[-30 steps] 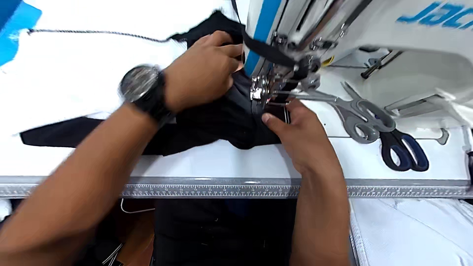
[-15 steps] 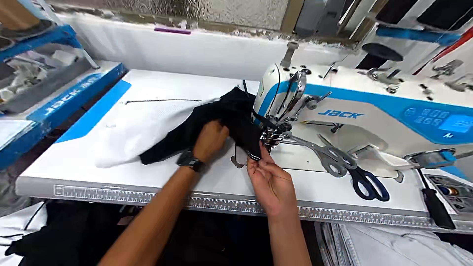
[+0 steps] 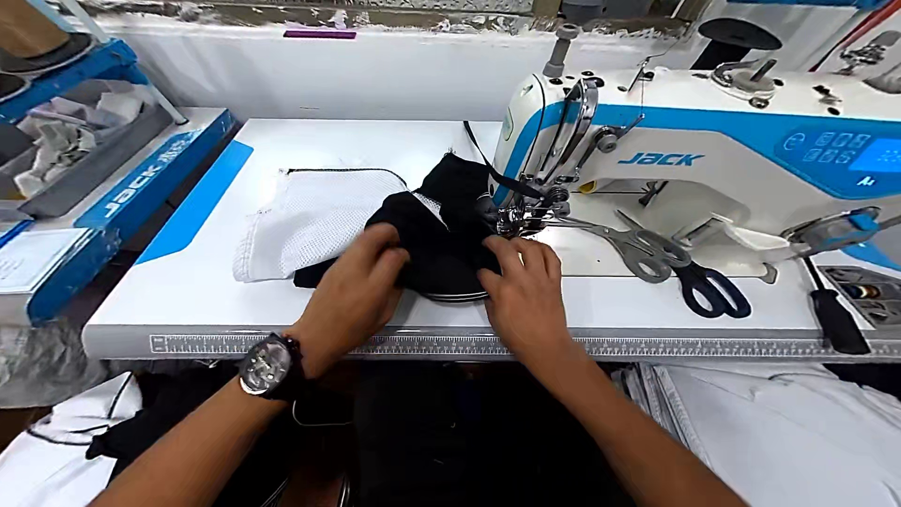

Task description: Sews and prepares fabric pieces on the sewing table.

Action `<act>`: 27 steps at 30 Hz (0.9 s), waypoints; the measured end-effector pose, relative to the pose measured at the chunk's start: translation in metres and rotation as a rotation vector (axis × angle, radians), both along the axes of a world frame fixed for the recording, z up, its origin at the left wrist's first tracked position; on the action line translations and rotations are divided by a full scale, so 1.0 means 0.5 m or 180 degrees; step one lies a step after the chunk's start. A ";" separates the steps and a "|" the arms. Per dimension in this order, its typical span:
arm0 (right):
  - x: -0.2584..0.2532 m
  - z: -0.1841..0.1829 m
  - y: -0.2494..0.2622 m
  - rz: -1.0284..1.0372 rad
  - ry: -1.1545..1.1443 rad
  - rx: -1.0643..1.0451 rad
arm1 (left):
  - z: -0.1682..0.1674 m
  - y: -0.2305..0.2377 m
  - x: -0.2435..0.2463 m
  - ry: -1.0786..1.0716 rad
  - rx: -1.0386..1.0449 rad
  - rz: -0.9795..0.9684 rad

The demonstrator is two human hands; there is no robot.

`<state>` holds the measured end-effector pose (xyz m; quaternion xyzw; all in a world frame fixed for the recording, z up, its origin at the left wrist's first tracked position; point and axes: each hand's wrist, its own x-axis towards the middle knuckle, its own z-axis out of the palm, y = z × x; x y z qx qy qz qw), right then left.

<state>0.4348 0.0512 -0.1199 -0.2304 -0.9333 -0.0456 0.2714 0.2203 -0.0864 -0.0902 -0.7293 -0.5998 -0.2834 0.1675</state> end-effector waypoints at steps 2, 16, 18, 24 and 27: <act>0.029 0.015 0.046 0.0675 -0.0255 -0.0277 | 0.009 0.014 -0.031 -0.0931 -0.0205 -0.0503; 0.054 0.145 0.067 0.1843 -0.0420 -0.2084 | 0.114 0.134 0.012 -0.0114 -0.1832 -0.1678; 0.074 0.123 0.061 0.1829 -0.0360 -0.2013 | 0.095 0.137 0.021 0.0580 -0.1283 -0.1717; 0.105 0.030 -0.040 0.1702 -0.0271 -0.0539 | 0.082 0.115 0.067 0.0609 -0.2065 -0.1948; 0.151 -0.019 -0.002 0.1992 0.0005 -0.0672 | 0.080 0.134 0.053 0.0573 -0.2649 -0.0915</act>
